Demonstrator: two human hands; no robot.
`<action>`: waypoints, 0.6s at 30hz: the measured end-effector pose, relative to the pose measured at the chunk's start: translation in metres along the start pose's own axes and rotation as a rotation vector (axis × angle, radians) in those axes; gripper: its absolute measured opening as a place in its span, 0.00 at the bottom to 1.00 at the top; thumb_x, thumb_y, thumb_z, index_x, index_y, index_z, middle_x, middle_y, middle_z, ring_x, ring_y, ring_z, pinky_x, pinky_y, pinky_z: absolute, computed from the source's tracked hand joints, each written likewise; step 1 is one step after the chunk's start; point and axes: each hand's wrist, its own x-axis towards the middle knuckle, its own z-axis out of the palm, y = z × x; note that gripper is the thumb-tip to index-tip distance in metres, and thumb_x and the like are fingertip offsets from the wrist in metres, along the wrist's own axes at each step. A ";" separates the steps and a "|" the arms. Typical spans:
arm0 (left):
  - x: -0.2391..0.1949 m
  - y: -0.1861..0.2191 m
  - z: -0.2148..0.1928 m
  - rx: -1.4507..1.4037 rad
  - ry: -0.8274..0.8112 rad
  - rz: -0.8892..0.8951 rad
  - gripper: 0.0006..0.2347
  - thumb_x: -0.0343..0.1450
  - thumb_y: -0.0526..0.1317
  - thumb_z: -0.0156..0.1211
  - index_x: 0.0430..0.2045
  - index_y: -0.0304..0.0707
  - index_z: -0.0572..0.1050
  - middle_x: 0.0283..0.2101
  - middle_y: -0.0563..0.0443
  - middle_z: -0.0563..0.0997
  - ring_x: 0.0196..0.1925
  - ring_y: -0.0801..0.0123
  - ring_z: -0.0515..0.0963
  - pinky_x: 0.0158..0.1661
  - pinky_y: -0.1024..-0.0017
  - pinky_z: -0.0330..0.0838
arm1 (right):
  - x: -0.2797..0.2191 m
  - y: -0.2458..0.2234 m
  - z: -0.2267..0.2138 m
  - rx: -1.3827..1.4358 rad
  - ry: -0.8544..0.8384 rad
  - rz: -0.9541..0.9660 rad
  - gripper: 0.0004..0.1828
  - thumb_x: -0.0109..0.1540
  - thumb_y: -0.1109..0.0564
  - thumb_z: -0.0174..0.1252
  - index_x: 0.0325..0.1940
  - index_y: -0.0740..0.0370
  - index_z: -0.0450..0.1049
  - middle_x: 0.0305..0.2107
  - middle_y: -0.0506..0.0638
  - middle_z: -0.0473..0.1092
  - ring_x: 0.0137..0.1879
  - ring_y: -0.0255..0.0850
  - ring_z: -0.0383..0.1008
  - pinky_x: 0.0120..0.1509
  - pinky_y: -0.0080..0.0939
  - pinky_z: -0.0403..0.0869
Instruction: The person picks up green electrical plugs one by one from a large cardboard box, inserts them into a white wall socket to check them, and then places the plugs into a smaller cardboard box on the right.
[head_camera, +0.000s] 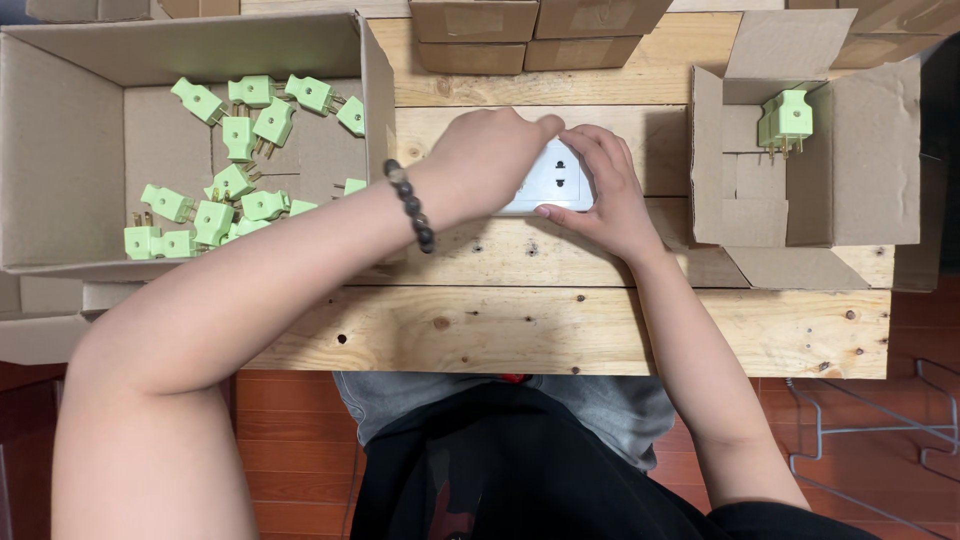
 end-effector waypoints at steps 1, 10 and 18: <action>0.008 -0.001 0.013 -0.004 -0.002 0.001 0.22 0.66 0.32 0.64 0.57 0.36 0.74 0.32 0.33 0.82 0.38 0.34 0.85 0.37 0.41 0.80 | -0.001 0.000 0.000 -0.001 -0.002 0.004 0.47 0.55 0.43 0.79 0.71 0.63 0.67 0.59 0.59 0.64 0.71 0.60 0.62 0.76 0.64 0.61; 0.045 0.012 0.041 0.075 0.082 0.062 0.13 0.57 0.31 0.75 0.34 0.33 0.81 0.25 0.40 0.82 0.33 0.40 0.86 0.34 0.45 0.80 | -0.002 0.013 0.004 -0.015 0.000 0.009 0.46 0.54 0.41 0.77 0.70 0.61 0.67 0.62 0.58 0.63 0.72 0.59 0.62 0.77 0.65 0.60; 0.027 -0.011 0.032 -0.034 0.070 0.009 0.16 0.55 0.29 0.76 0.35 0.30 0.80 0.27 0.33 0.82 0.36 0.32 0.85 0.36 0.40 0.80 | 0.000 0.003 0.001 -0.009 0.013 -0.022 0.46 0.55 0.42 0.79 0.70 0.64 0.68 0.60 0.59 0.65 0.70 0.59 0.64 0.75 0.63 0.62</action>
